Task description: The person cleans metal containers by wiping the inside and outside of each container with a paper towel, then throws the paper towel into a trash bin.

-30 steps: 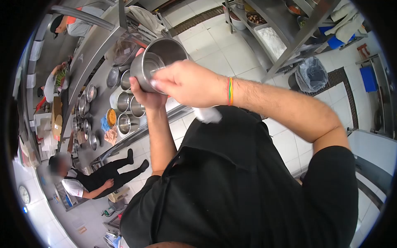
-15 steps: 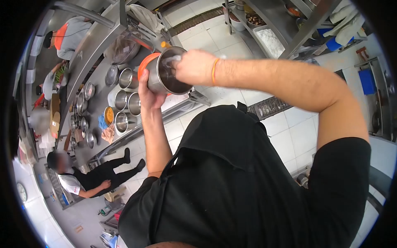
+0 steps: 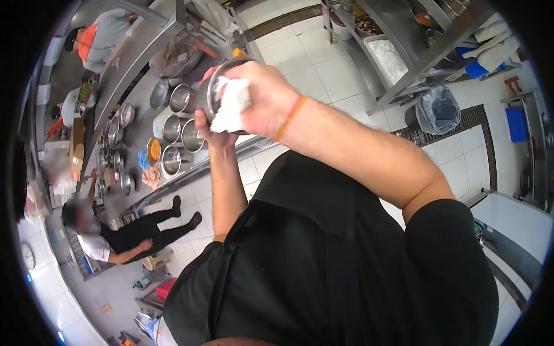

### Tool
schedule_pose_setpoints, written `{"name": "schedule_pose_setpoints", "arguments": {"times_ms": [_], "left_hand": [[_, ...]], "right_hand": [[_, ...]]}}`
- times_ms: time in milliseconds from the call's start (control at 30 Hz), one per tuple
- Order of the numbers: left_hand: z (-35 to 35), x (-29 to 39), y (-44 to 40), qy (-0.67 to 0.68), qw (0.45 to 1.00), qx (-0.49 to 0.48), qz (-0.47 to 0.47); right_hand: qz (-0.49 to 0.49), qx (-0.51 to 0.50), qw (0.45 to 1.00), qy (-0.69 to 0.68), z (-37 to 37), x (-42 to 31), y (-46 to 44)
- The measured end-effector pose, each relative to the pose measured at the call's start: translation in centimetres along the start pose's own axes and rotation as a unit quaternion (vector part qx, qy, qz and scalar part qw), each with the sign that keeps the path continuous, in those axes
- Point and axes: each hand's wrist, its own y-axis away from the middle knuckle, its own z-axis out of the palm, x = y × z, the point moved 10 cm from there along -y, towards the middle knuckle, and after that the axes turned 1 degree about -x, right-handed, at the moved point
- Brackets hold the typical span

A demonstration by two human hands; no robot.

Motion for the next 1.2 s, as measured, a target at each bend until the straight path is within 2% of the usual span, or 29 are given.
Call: {"name": "schedule_pose_setpoints", "arguments": {"times_ms": [67,100,167,233,267,300,333,367,400,500,533,567,633,700,767,900,933,1033,1067,1133,1167,1200], "left_hand": [[-1.6,-0.5,0.7,-0.022,1.000,-0.001,-0.007],[-2.6,-0.8,1.4,-0.022,0.999,0.009,-0.023],[-2.4,-1.7,1.8,0.042,0.997,0.028,-0.050],[-2.8,-2.1,2.3,0.049,0.994,0.058,-0.073],[-3.0,-1.6,2.6,0.019,0.995,0.050,-0.079],[-3.1,-1.2,2.6,-0.010,0.995,0.040,-0.085],[-4.1,-2.0,3.1,-0.020,0.992,0.023,-0.121],[-4.4,-2.0,3.4,-0.098,0.986,0.019,-0.133],[-4.6,-2.0,3.9,-0.107,0.984,0.031,-0.140],[-5.5,-1.1,4.6,-0.139,0.978,0.039,-0.148],[-5.9,-0.7,4.6,-0.189,0.971,0.033,-0.144],[-6.2,-0.5,5.3,-0.147,0.977,0.039,-0.151],[-6.8,0.6,5.8,-0.068,0.984,0.040,-0.161],[-8.2,2.5,5.6,-0.047,0.991,0.051,-0.114],[-10.3,4.7,5.9,-0.020,0.993,0.091,-0.072],[-13.2,7.8,6.7,-0.059,0.992,0.110,-0.025],[-13.8,8.5,6.9,-0.080,0.990,0.116,-0.023],[-15.5,10.2,7.2,-0.162,0.978,0.130,-0.004],[-16.0,10.9,7.3,-0.213,0.968,0.133,-0.008],[-16.7,13.2,6.8,-0.309,0.944,0.117,-0.020],[-19.2,13.5,6.9,-0.350,0.934,0.060,-0.032],[-19.0,14.2,7.1,-0.322,0.935,0.096,-0.114]], "right_hand": [[0.010,-0.024,1.000,0.015,-1.8,0.3,-0.5],[0.050,-0.041,0.997,0.031,-2.7,1.0,-0.7],[-0.055,0.041,0.994,0.082,-2.9,-0.5,-0.4],[-0.130,0.050,0.939,0.314,-3.5,-1.4,-2.1],[-0.173,0.049,0.888,0.423,-3.9,-2.1,-3.2],[-0.201,-0.010,0.818,0.539,-4.3,-2.3,-4.2],[-0.234,-0.022,0.696,0.678,-5.1,-2.1,-4.6],[-0.259,-0.035,0.551,0.792,-5.5,-1.3,-4.8],[-0.267,-0.092,0.547,0.788,-5.1,-0.2,-4.3],[-0.290,-0.103,0.556,0.772,-5.0,2.2,-4.2],[-0.362,-0.185,0.507,0.760,-2.8,3.6,-3.7],[-0.223,-0.146,0.614,0.743,-5.0,3.9,-5.3],[0.062,-0.048,0.762,0.643,-4.8,6.1,-5.1],[0.092,-0.118,0.868,0.474,-4.2,7.7,-6.6],[0.134,-0.203,0.926,0.290,-2.5,8.1,-7.3],[0.067,-0.157,0.878,0.447,1.5,9.3,-8.3],[0.046,-0.160,0.834,0.527,1.8,9.6,-9.0],[-0.104,-0.206,0.726,0.648,4.6,10.2,-10.5],[-0.084,-0.193,0.714,0.668,4.5,10.3,-11.3],[-0.154,-0.215,0.578,0.772,5.8,10.6,-12.5],[-0.187,-0.205,0.501,0.820,5.7,10.5,-12.7],[-0.257,-0.226,0.460,0.819,5.8,11.0,-12.5]]}}
